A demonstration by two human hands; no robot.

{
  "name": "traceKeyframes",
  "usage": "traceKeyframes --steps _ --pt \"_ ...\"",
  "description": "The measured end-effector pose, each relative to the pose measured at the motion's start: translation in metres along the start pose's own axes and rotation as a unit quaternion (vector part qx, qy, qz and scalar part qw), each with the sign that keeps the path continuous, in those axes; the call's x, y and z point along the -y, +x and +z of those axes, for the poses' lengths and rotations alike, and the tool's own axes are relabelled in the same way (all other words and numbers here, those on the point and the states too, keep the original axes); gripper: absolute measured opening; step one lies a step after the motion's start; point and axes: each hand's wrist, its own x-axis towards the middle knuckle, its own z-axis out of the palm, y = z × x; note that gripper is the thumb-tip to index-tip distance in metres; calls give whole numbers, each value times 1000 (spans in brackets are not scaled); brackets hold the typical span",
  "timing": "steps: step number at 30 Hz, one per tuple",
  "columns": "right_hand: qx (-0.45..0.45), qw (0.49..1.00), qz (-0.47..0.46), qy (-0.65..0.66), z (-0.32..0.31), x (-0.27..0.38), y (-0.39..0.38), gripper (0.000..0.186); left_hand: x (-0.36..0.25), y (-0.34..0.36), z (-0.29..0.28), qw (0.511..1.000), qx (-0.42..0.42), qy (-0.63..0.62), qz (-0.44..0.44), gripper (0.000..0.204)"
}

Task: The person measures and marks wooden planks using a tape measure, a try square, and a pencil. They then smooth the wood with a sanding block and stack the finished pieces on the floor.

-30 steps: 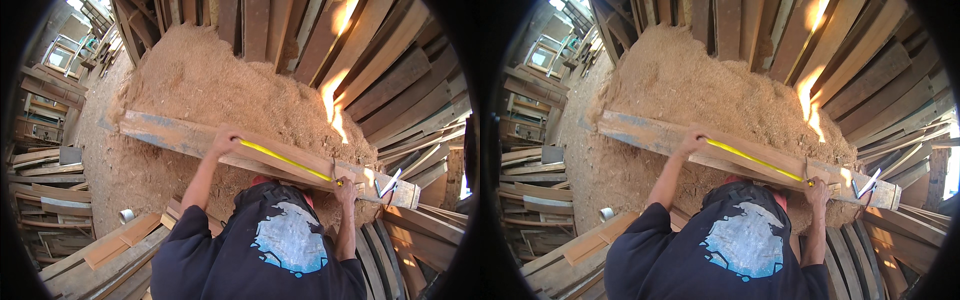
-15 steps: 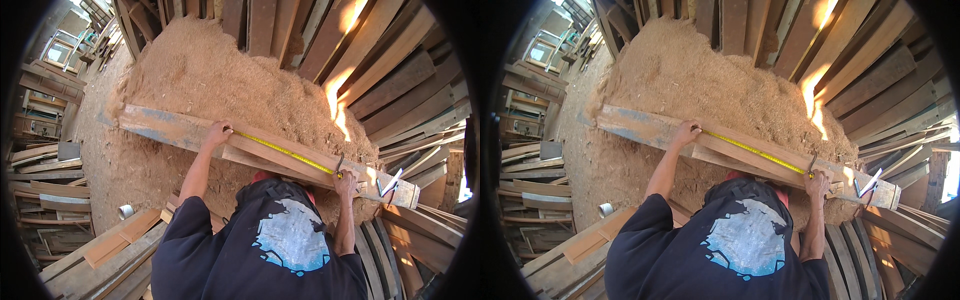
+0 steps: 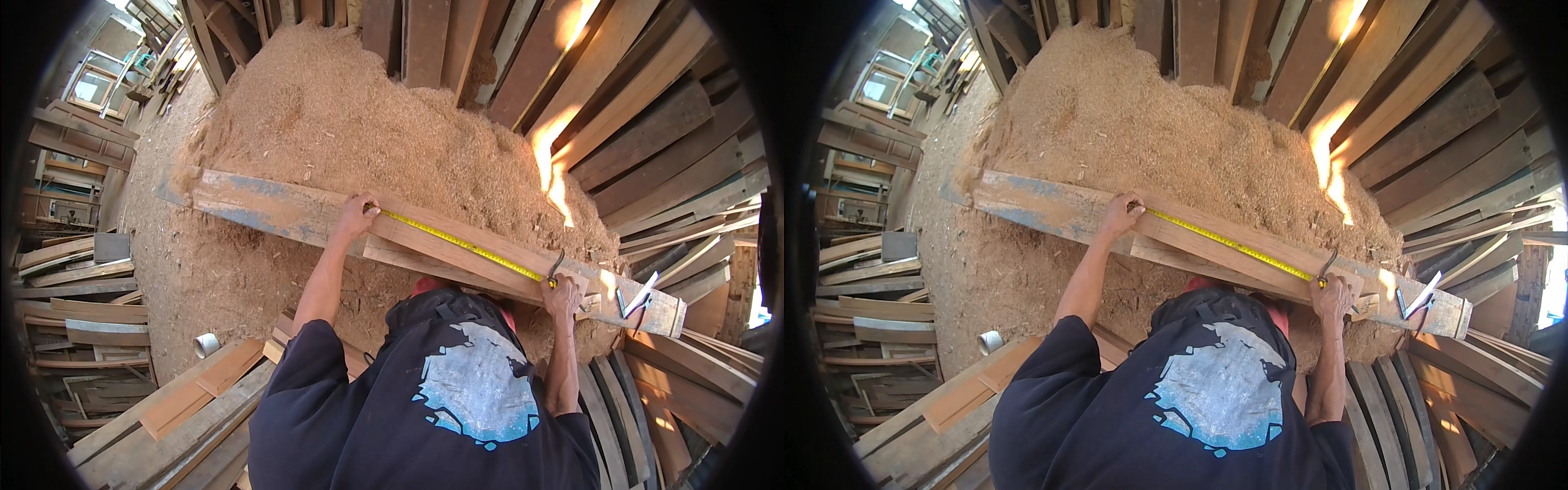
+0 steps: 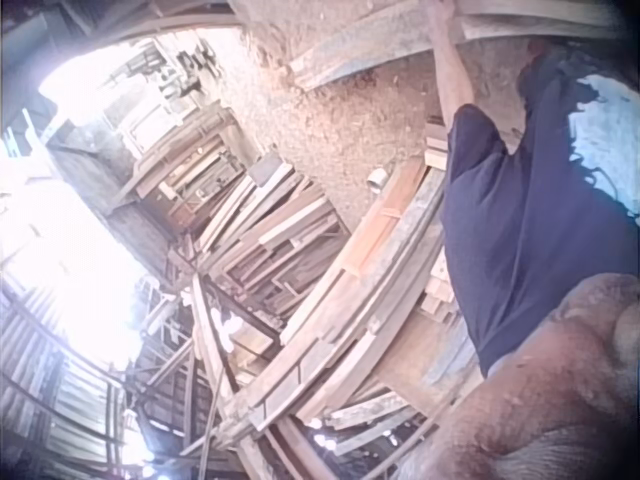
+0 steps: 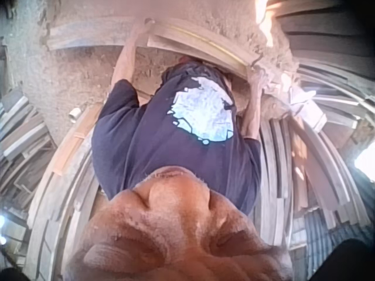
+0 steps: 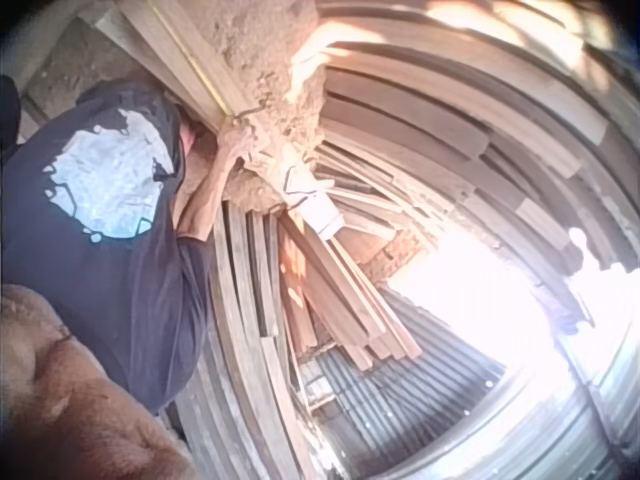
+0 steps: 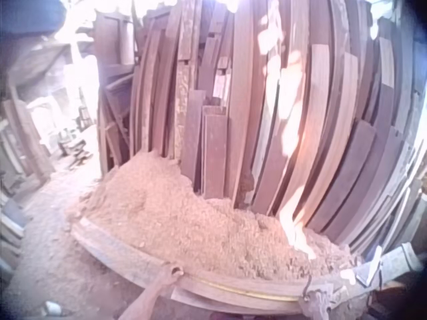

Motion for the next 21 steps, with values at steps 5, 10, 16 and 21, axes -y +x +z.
traceKeyframes --steps 5,10,16,21 --pt "21 1000 13 9 -3 2 0 42 -4 2 -1 999 23 -15 -46 18" --pt "27 999 17 8 -3 2 0 42 -5 3 -4 999 23 -14 -36 17" --pt "33 999 20 11 -5 6 -1 42 1 4 -3 999 26 -10 -39 17" --pt "36 999 22 11 -5 5 -1 43 -6 4 -6 1000 25 7 -12 17"
